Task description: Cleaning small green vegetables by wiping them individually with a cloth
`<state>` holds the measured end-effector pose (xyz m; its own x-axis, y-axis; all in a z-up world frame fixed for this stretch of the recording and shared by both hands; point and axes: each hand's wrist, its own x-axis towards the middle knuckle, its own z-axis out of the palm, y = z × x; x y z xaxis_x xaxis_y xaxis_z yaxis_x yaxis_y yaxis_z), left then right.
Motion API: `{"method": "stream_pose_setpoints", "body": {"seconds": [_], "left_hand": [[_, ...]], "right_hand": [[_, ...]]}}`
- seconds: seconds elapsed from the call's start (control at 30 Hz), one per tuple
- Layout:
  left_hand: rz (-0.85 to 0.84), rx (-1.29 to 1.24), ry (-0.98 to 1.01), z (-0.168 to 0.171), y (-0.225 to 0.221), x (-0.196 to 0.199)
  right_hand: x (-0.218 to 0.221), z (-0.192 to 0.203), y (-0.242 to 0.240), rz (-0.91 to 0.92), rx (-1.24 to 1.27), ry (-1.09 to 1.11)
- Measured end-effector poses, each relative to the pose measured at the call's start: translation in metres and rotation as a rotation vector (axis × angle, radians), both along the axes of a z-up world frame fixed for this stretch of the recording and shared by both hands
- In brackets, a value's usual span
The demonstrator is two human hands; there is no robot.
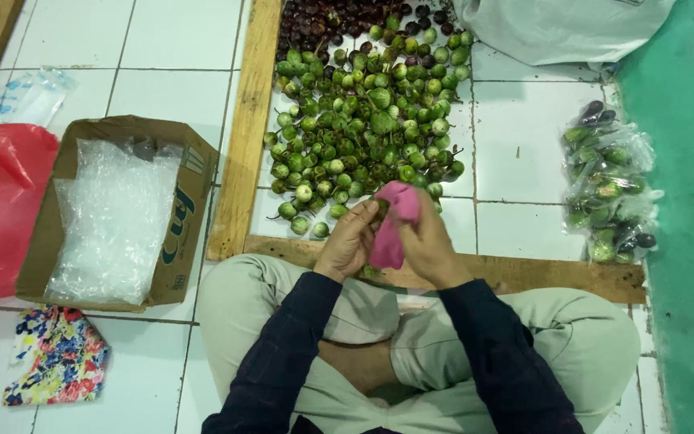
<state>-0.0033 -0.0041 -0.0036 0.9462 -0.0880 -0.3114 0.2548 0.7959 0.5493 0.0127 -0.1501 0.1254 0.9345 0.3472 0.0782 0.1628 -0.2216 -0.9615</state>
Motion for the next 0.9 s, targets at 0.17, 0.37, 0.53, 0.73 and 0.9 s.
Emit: {"method": "stream_pose_setpoints", "body": {"seconds": [0.17,0.37,0.53,0.73,0.9], "left_hand": [[-0.018,0.050,-0.003,-0.014,0.004,0.000],[-0.145,0.082,-0.007,0.059,-0.001,-0.008],[-0.095,0.264,0.006,0.051,-0.008,-0.006],[-0.009,0.798,0.094,0.003,-0.003,-0.002],[-0.115,0.934,0.068,-0.016,-0.001,-0.004]], "right_hand": [[0.000,-0.024,-0.006,-0.023,-0.133,-0.104],[0.001,0.007,-0.012,-0.105,-0.154,0.059],[-0.005,0.023,-0.003,-0.057,-0.063,0.013],[-0.008,-0.003,0.004,0.022,-0.219,-0.063],[-0.006,-0.008,-0.001,-0.092,-0.165,0.036]]}}
